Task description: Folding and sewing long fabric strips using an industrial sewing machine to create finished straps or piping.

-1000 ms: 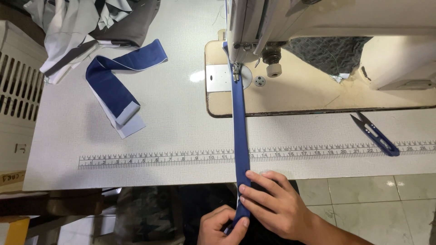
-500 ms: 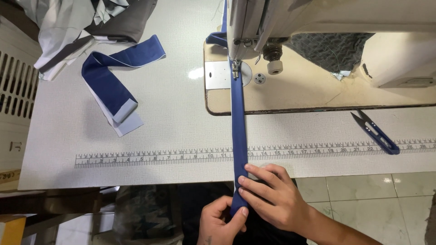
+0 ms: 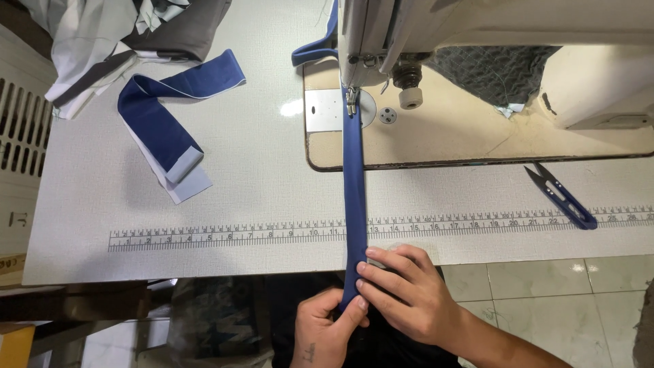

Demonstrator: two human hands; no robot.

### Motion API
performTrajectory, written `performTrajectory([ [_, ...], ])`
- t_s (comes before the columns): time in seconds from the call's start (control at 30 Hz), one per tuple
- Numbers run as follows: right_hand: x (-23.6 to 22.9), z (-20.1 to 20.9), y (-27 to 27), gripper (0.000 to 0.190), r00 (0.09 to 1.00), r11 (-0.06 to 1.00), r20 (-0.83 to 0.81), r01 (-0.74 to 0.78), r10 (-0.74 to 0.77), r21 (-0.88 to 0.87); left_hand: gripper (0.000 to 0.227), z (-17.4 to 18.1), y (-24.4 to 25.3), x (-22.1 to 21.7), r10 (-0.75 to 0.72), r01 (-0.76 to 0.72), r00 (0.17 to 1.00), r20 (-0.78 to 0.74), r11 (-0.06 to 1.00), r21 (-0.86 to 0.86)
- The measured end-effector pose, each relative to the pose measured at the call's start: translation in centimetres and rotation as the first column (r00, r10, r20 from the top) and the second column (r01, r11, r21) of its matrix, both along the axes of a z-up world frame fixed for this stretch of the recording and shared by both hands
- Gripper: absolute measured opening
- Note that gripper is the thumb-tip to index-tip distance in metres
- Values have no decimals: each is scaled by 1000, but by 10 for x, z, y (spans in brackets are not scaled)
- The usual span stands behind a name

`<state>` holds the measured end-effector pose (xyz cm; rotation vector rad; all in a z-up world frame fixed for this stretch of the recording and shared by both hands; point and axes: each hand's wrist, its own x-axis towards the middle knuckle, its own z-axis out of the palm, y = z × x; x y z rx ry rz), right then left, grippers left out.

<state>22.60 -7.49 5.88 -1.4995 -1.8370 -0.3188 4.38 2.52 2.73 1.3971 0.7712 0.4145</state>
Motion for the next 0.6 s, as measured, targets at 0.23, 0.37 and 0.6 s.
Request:
performTrajectory([
  [0.23, 0, 0, 0, 27, 1000, 1000, 7, 18, -18, -2, 33, 9, 2, 3, -10, 12, 1000, -22, 996, 83],
  [0.37, 0, -1, 0, 25, 1000, 1000, 8, 28, -28, 1, 35, 14, 3, 5, -27, 32, 999, -46, 994, 102],
  [0.6, 1, 3, 1, 22, 999, 999, 5, 47, -47, -10, 35, 17, 6, 10, -8, 12, 999, -48, 996, 93],
])
